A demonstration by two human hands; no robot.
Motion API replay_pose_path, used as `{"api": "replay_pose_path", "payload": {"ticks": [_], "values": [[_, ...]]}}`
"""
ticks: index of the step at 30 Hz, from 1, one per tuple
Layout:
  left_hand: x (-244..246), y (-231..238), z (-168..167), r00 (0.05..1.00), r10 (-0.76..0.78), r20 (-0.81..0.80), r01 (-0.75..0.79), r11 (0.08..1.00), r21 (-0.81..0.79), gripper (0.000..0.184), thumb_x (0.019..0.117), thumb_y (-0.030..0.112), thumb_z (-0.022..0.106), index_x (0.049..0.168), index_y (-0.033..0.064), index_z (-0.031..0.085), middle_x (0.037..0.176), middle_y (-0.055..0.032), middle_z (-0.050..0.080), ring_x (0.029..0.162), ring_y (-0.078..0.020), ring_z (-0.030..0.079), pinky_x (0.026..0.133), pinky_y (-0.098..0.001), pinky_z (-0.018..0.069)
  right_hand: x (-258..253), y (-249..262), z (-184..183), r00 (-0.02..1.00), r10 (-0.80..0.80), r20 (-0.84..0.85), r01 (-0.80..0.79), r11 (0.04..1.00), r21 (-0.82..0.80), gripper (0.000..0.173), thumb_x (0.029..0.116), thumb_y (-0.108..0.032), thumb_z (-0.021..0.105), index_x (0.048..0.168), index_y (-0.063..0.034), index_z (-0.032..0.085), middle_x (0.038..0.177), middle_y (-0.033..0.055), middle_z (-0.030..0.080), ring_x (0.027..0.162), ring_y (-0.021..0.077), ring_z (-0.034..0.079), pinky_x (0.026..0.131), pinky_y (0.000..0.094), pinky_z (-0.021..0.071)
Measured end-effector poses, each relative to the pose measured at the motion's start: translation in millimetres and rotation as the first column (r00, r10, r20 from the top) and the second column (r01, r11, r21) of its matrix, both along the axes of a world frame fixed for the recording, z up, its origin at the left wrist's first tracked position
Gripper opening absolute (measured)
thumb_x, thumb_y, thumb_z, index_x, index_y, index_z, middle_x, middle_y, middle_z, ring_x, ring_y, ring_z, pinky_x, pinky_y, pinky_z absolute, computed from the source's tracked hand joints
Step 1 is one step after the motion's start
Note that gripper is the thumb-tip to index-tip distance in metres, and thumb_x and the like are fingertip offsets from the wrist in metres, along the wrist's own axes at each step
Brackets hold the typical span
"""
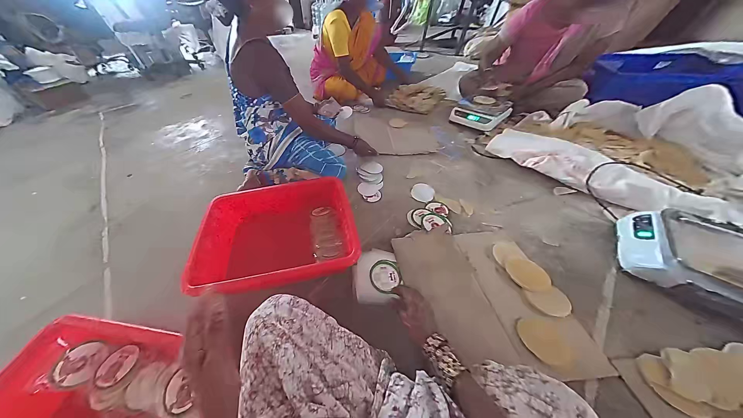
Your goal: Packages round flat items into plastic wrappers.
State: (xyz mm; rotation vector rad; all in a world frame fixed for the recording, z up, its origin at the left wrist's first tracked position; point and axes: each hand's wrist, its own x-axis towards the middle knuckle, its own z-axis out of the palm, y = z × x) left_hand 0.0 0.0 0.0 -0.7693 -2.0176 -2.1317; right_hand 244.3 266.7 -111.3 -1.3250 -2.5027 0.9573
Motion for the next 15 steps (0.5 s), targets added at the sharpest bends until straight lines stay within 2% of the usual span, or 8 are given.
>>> {"api": "replay_pose_path", "payload": {"ticks": [1, 3, 4, 6, 8, 10, 12, 15], "values": [[10, 20, 3, 0.992, -0.12, -0.032, 0.121, 0.992, 0.029, 0.034, 0.1051, 0.01, 0.047, 0.134, -0.0037, 0.057, 0.14, -0.007, 0.06, 0.13, -0.0119, 0.055, 0.11, -0.0312, 0.0462, -12, 4, -6, 0.998, 0.045, 0.037, -0.046, 0.999, 0.001, 0.04, 0.1008, -0.025, 0.063, 0.132, 0.0003, 0.065, 0.133, 0.0222, 0.065, 0.129, 0.0386, 0.058, 0.112, 0.0514, 0.0435], [32, 63, 3, 0.952, -0.3, -0.064, 0.303, 0.953, 0.027, 0.029, 0.1051, 0.013, 0.05, 0.125, 0.001, 0.067, 0.137, -0.0074, 0.064, 0.133, -0.0199, 0.055, 0.111, -0.0376, 0.0473, -32, 7, -23, 0.979, 0.18, 0.092, -0.186, 0.981, 0.056, 0.044, 0.0985, -0.027, 0.065, 0.133, -0.0008, 0.065, 0.138, 0.0215, 0.062, 0.134, 0.0394, 0.054, 0.112, 0.0532, 0.0427], [44, 85, 0, 0.931, -0.363, -0.048, 0.365, 0.93, 0.037, 0.028, 0.1049, 0.014, 0.052, 0.124, 0.0013, 0.068, 0.137, -0.0085, 0.064, 0.134, -0.0208, 0.055, 0.111, -0.0381, 0.0472, -41, 7, -28, 0.951, 0.267, 0.158, -0.281, 0.957, 0.077, 0.045, 0.0991, -0.028, 0.064, 0.135, -0.0007, 0.064, 0.14, 0.0212, 0.06, 0.135, 0.0398, 0.053, 0.111, 0.0551, 0.0426], [65, 125, -16, 0.898, -0.44, 0.019, 0.436, 0.895, 0.093, 0.027, 0.1028, 0.009, 0.053, 0.123, -0.004, 0.067, 0.135, -0.0118, 0.064, 0.13, -0.0194, 0.058, 0.109, -0.0362, 0.049, -53, 7, -40, 0.876, 0.381, 0.295, -0.437, 0.886, 0.153, 0.039, 0.1014, -0.026, 0.057, 0.131, -0.0014, 0.063, 0.139, 0.0177, 0.061, 0.131, 0.0381, 0.056, 0.103, 0.0555, 0.0467], [77, 155, -39, 0.869, -0.474, 0.145, 0.462, 0.88, 0.109, 0.028, 0.0998, 0.002, 0.052, 0.122, -0.0096, 0.065, 0.128, -0.0151, 0.067, 0.122, -0.0166, 0.063, 0.106, -0.033, 0.0511, -54, 9, -50, 0.864, 0.394, 0.314, -0.465, 0.863, 0.197, 0.034, 0.1047, -0.019, 0.051, 0.13, -0.0001, 0.064, 0.139, 0.0167, 0.062, 0.129, 0.0375, 0.057, 0.1, 0.0549, 0.048], [82, 168, -58, 0.787, -0.487, 0.378, 0.493, 0.865, 0.089, 0.027, 0.0993, 0.004, 0.051, 0.12, -0.0069, 0.066, 0.12, -0.0133, 0.069, 0.11, -0.0153, 0.065, 0.097, -0.031, 0.0528, -49, 12, -55, 0.919, 0.347, 0.189, -0.384, 0.897, 0.219, 0.028, 0.1021, -0.01, 0.051, 0.118, 0.001, 0.071, 0.127, 0.0177, 0.069, 0.12, 0.0373, 0.064, 0.095, 0.0538, 0.0532], [81, 171, -67, 0.707, -0.462, 0.535, 0.496, 0.864, 0.091, 0.025, 0.1009, 0.007, 0.052, 0.117, -0.0051, 0.066, 0.116, -0.0128, 0.07, 0.105, -0.0182, 0.066, 0.091, -0.0332, 0.0555, -46, 11, -43, 0.974, 0.225, 0.033, -0.227, 0.97, 0.092, 0.026, 0.1011, -0.012, 0.055, 0.115, -0.0004, 0.074, 0.121, 0.0181, 0.071, 0.116, 0.0356, 0.067, 0.098, 0.054, 0.0529], [78, 172, -65, 0.705, -0.438, 0.557, 0.471, 0.877, 0.094, 0.025, 0.1013, 0.009, 0.052, 0.117, -0.0043, 0.066, 0.115, -0.0114, 0.07, 0.105, -0.0167, 0.066, 0.09, -0.0323, 0.0551, -36, 9, -37, 0.958, -0.01, -0.286, 0.003, 1.0, -0.024, 0.02, 0.0935, -0.018, 0.069, 0.095, 0.001, 0.076, 0.097, 0.0166, 0.074, 0.091, 0.0313, 0.072, 0.086, 0.0523, 0.0571]]}}
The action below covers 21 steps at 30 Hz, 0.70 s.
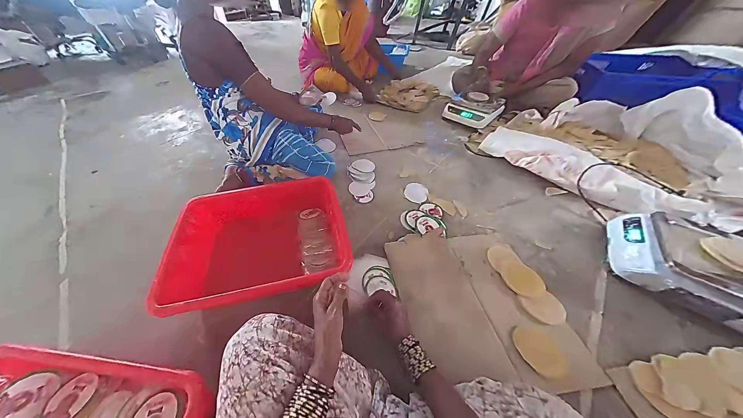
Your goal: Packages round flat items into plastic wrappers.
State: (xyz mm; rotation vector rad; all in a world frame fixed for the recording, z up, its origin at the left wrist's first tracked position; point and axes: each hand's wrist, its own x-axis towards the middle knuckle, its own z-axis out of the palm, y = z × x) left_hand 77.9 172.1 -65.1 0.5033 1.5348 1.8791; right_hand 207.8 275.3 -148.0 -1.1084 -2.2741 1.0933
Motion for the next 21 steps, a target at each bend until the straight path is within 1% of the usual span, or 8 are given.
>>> {"api": "replay_pose_path", "payload": {"ticks": [2, 4, 7, 9, 12, 15, 19, 21], "values": [[2, 0, -1, 0.995, -0.047, -0.085, 0.046, 0.999, -0.013, 0.027, 0.1002, 0.01, 0.053, 0.12, -0.0047, 0.065, 0.118, -0.0121, 0.069, 0.108, -0.0157, 0.065, 0.093, -0.0312, 0.0531, 9, -3, 3, 0.986, -0.087, -0.146, 0.071, 0.991, -0.11, 0.024, 0.0892, -0.023, 0.075, 0.089, 0.0003, 0.073, 0.087, 0.0124, 0.072, 0.079, 0.0247, 0.069, 0.076, 0.046, 0.0576], [3, 1, -6, 0.953, -0.175, -0.245, 0.161, 0.984, -0.078, 0.035, 0.099, 0.017, 0.059, 0.127, -0.002, 0.065, 0.129, -0.0127, 0.066, 0.119, -0.0168, 0.063, 0.102, -0.0335, 0.0514, 17, -8, 11, 0.944, -0.142, -0.298, 0.088, 0.978, -0.187, 0.018, 0.0903, -0.019, 0.071, 0.087, -0.0015, 0.074, 0.082, 0.0047, 0.072, 0.073, 0.0114, 0.068, 0.07, 0.0326, 0.0582], [6, 2, -8, 0.78, -0.397, -0.484, 0.318, 0.917, -0.24, 0.046, 0.094, 0.031, 0.066, 0.133, 0.005, 0.066, 0.139, -0.0121, 0.063, 0.137, -0.0272, 0.052, 0.116, -0.0524, 0.0372, 29, -18, 27, 0.798, -0.194, -0.571, 0.016, 0.953, -0.302, 0.007, 0.0893, -0.004, 0.066, 0.085, -0.0024, 0.072, 0.076, -0.002, 0.071, 0.068, 0.0039, 0.066, 0.065, 0.0228, 0.0576], [11, 0, -1, 0.704, -0.517, -0.487, 0.393, 0.855, -0.339, 0.04, 0.0918, 0.024, 0.071, 0.128, 0.0066, 0.069, 0.125, -0.0084, 0.07, 0.126, -0.0257, 0.059, 0.113, -0.0584, 0.0358, 40, -25, 41, 0.732, -0.258, -0.63, -0.027, 0.914, -0.405, 0.007, 0.0872, 0.001, 0.066, 0.083, -0.0046, 0.069, 0.075, -0.0013, 0.071, 0.068, 0.0071, 0.068, 0.067, 0.0257, 0.0589], [15, 0, 5, 0.632, -0.588, -0.505, 0.47, 0.809, -0.353, 0.019, 0.0954, 0.023, 0.066, 0.1, 0.0062, 0.074, 0.087, -0.003, 0.07, 0.083, -0.0133, 0.065, 0.082, -0.0381, 0.053, 57, -31, 59, 0.703, -0.291, -0.649, -0.06, 0.885, -0.462, 0.008, 0.0864, 0.005, 0.068, 0.089, -0.0025, 0.068, 0.078, 0.0025, 0.072, 0.071, 0.0104, 0.069, 0.068, 0.0283, 0.0599], [22, -3, 8, 0.607, -0.581, -0.542, 0.538, 0.802, -0.259, 0.021, 0.0956, 0.02, 0.068, 0.103, 0.0009, 0.071, 0.093, -0.0085, 0.07, 0.087, -0.0149, 0.066, 0.084, -0.0348, 0.055, 67, -35, 74, 0.757, -0.256, -0.601, -0.076, 0.879, -0.471, 0.013, 0.0871, 0.001, 0.07, 0.1, -0.0017, 0.069, 0.086, 0.0028, 0.075, 0.076, 0.01, 0.071, 0.072, 0.0286, 0.0608], [30, -5, 7, 0.663, -0.611, -0.432, 0.629, 0.768, -0.122, 0.043, 0.0959, 0.014, 0.068, 0.135, 0.0009, 0.057, 0.101, -0.0062, 0.071, 0.089, -0.0109, 0.069, 0.084, -0.0299, 0.0594, 76, -39, 81, 0.803, -0.204, -0.56, 0.006, 0.942, -0.334, 0.013, 0.0879, 0.002, 0.069, 0.1, 0.0009, 0.074, 0.089, 0.0027, 0.076, 0.081, 0.007, 0.071, 0.077, 0.0266, 0.0609], [30, -6, 7, 0.707, -0.606, -0.364, 0.604, 0.786, -0.135, 0.031, 0.0942, 0.012, 0.068, 0.123, -0.0003, 0.066, 0.101, -0.0063, 0.073, 0.09, -0.0103, 0.07, 0.085, -0.0295, 0.059, 80, -40, 84, 0.846, -0.228, -0.482, 0.106, 0.958, -0.267, 0.01, 0.0879, -0.004, 0.072, 0.097, -0.0004, 0.075, 0.086, 0.0026, 0.075, 0.079, 0.0065, 0.071, 0.077, 0.027, 0.0603]]}}
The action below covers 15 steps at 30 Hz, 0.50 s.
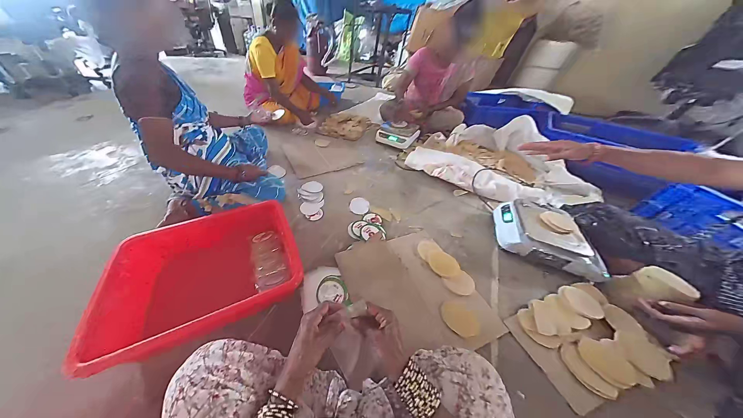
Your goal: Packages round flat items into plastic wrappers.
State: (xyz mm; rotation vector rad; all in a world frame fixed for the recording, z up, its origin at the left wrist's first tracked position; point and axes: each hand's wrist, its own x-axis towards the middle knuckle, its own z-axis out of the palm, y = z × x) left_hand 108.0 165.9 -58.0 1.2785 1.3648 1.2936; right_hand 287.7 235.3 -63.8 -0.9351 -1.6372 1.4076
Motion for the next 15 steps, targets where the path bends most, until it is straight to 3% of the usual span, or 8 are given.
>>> {"api": "replay_pose_path", "payload": {"ticks": [1, 3, 8, 9, 12, 13, 14, 15], "values": [[-1, 0, -1, 1.0, 0.024, -0.013, -0.024, 0.999, -0.027, 0.022, 0.0935, 0.011, 0.069, 0.112, -0.0012, 0.07, 0.096, -0.0056, 0.073, 0.087, -0.0088, 0.069, 0.083, -0.0285, 0.0577, 2, 0, 2, 0.998, -0.021, 0.065, 0.02, 0.999, 0.026, 0.01, 0.0884, -0.009, 0.073, 0.095, -0.001, 0.075, 0.084, 0.0022, 0.074, 0.078, 0.0062, 0.069, 0.076, 0.0273, 0.0591], [-1, 0, -5, 0.998, 0.026, -0.055, -0.029, 0.999, -0.045, 0.014, 0.094, 0.011, 0.068, 0.101, -0.0009, 0.072, 0.09, -0.0039, 0.072, 0.082, -0.0063, 0.068, 0.08, -0.0264, 0.0574, 4, -1, -1, 0.991, -0.03, 0.132, 0.019, 0.997, 0.081, 0.016, 0.0902, -0.018, 0.073, 0.09, -0.0023, 0.073, 0.077, 0.0003, 0.07, 0.071, 0.0046, 0.065, 0.069, 0.0269, 0.0555], [3, -4, -8, 0.967, -0.027, -0.252, 0.031, 0.999, 0.013, 0.027, 0.0992, 0.017, 0.059, 0.086, -0.0027, 0.071, 0.074, -0.0064, 0.067, 0.072, -0.0115, 0.062, 0.074, -0.0353, 0.0523, 2, -8, 12, 0.981, -0.001, 0.192, -0.02, 0.994, 0.107, 0.018, 0.0924, -0.016, 0.071, 0.092, 0.0017, 0.073, 0.081, 0.0061, 0.072, 0.075, 0.0081, 0.067, 0.073, 0.0282, 0.0566], [4, -5, -10, 0.968, -0.013, -0.251, 0.024, 0.999, 0.037, 0.026, 0.0988, 0.017, 0.06, 0.087, -0.0029, 0.072, 0.076, -0.0075, 0.068, 0.073, -0.0132, 0.064, 0.076, -0.037, 0.053, 1, -8, 13, 0.979, -0.013, 0.201, -0.007, 0.995, 0.102, 0.017, 0.0923, -0.015, 0.071, 0.091, 0.0021, 0.073, 0.079, 0.0061, 0.071, 0.073, 0.0087, 0.066, 0.073, 0.0288, 0.0563], [4, -4, -13, 0.985, 0.006, -0.171, 0.016, 0.992, 0.126, 0.021, 0.0977, 0.012, 0.062, 0.112, -0.0019, 0.071, 0.093, -0.0081, 0.073, 0.084, -0.0124, 0.07, 0.084, -0.0342, 0.0586, 0, -5, 11, 0.976, -0.093, 0.196, 0.08, 0.994, 0.076, 0.025, 0.092, -0.024, 0.067, 0.079, -0.0024, 0.066, 0.065, -0.0002, 0.058, 0.06, 0.0077, 0.056, 0.06, 0.0301, 0.0482], [5, -3, -14, 0.989, 0.017, -0.149, 0.006, 0.988, 0.154, 0.025, 0.0976, 0.011, 0.061, 0.118, -0.0018, 0.067, 0.091, -0.0074, 0.072, 0.081, -0.0116, 0.069, 0.08, -0.033, 0.0586, -1, -4, 11, 0.978, -0.111, 0.179, 0.1, 0.993, 0.07, 0.024, 0.0912, -0.024, 0.068, 0.082, -0.0023, 0.066, 0.067, 0.0005, 0.06, 0.061, 0.0085, 0.058, 0.061, 0.0306, 0.0494], [6, -2, -14, 0.991, 0.028, -0.134, -0.003, 0.984, 0.18, 0.025, 0.0975, 0.01, 0.06, 0.119, -0.0023, 0.065, 0.088, -0.0072, 0.07, 0.077, -0.0111, 0.067, 0.076, -0.0321, 0.0574, -1, -5, 14, 0.983, -0.108, 0.149, 0.098, 0.992, 0.075, 0.02, 0.0897, -0.02, 0.071, 0.092, -0.001, 0.068, 0.078, 0.0035, 0.067, 0.069, 0.0103, 0.064, 0.066, 0.0315, 0.0547], [6, -2, -14, 0.992, 0.028, -0.123, -0.003, 0.98, 0.198, 0.024, 0.0974, 0.008, 0.06, 0.118, -0.0027, 0.065, 0.088, -0.0072, 0.07, 0.076, -0.0104, 0.066, 0.075, -0.0311, 0.0567, -1, -5, 17, 0.99, -0.079, 0.119, 0.068, 0.993, 0.098, 0.025, 0.0885, -0.016, 0.072, 0.107, 0.0004, 0.07, 0.095, 0.0072, 0.072, 0.081, 0.0126, 0.07, 0.075, 0.0324, 0.0594]]}}
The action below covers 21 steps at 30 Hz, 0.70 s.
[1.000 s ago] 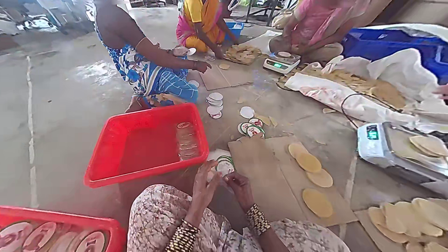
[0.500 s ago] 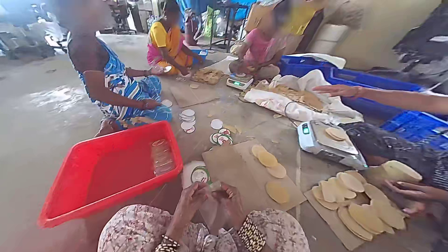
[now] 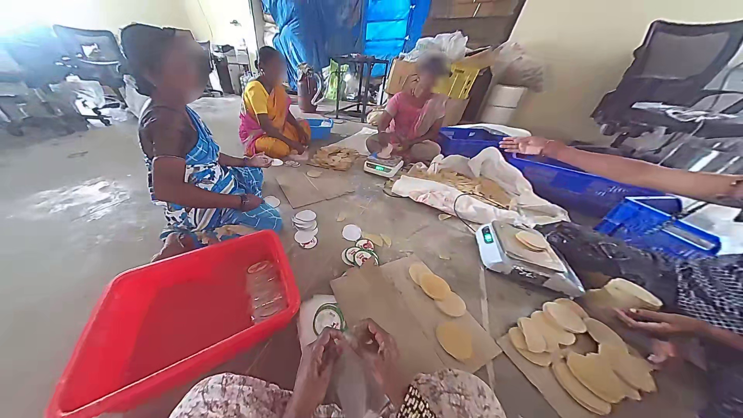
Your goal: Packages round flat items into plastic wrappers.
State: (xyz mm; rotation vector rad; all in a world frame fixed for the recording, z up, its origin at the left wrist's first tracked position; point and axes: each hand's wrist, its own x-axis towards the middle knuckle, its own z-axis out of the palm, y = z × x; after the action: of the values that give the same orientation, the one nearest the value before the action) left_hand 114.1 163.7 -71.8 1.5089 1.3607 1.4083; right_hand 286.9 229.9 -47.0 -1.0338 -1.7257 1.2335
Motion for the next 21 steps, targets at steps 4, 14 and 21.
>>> {"api": "replay_pose_path", "payload": {"ticks": [4, 14, 21], "values": [[0, -1, 4, 0.996, -0.037, -0.08, 0.042, 0.997, 0.061, 0.016, 0.0969, 0.011, 0.063, 0.101, -0.0028, 0.071, 0.09, -0.0099, 0.073, 0.084, -0.0147, 0.07, 0.082, -0.0359, 0.0588, 0, 3, -1, 0.988, 0.152, -0.04, -0.138, 0.961, 0.239, 0.024, 0.0874, -0.013, 0.072, 0.109, -0.002, 0.072, 0.117, 0.0109, 0.069, 0.107, 0.0164, 0.067, 0.088, 0.0321, 0.0592], [-3, 4, 3, 0.998, 0.003, -0.063, 0.008, 0.986, 0.166, 0.013, 0.0972, 0.008, 0.062, 0.098, -0.0013, 0.071, 0.091, -0.0075, 0.071, 0.087, -0.0105, 0.068, 0.084, -0.0288, 0.0569, 19, 19, 13, 0.953, 0.187, 0.239, -0.244, 0.94, 0.239, 0.019, 0.0809, -0.025, 0.08, 0.084, -0.0064, 0.075, 0.1, 0.0116, 0.07, 0.106, 0.0263, 0.063, 0.094, 0.043, 0.05], [-4, 10, 0, 0.99, 0.029, -0.136, -0.004, 0.983, 0.183, 0.018, 0.0975, 0.02, 0.064, 0.095, 0.0045, 0.073, 0.104, -0.0088, 0.068, 0.104, -0.0182, 0.064, 0.094, -0.0374, 0.0538, 16, 18, 33, 0.702, 0.212, 0.68, -0.346, 0.936, 0.066, 0.025, 0.0935, -0.024, 0.071, 0.101, -0.0008, 0.077, 0.113, 0.0223, 0.069, 0.114, 0.0396, 0.063, 0.098, 0.055, 0.0493]]}}
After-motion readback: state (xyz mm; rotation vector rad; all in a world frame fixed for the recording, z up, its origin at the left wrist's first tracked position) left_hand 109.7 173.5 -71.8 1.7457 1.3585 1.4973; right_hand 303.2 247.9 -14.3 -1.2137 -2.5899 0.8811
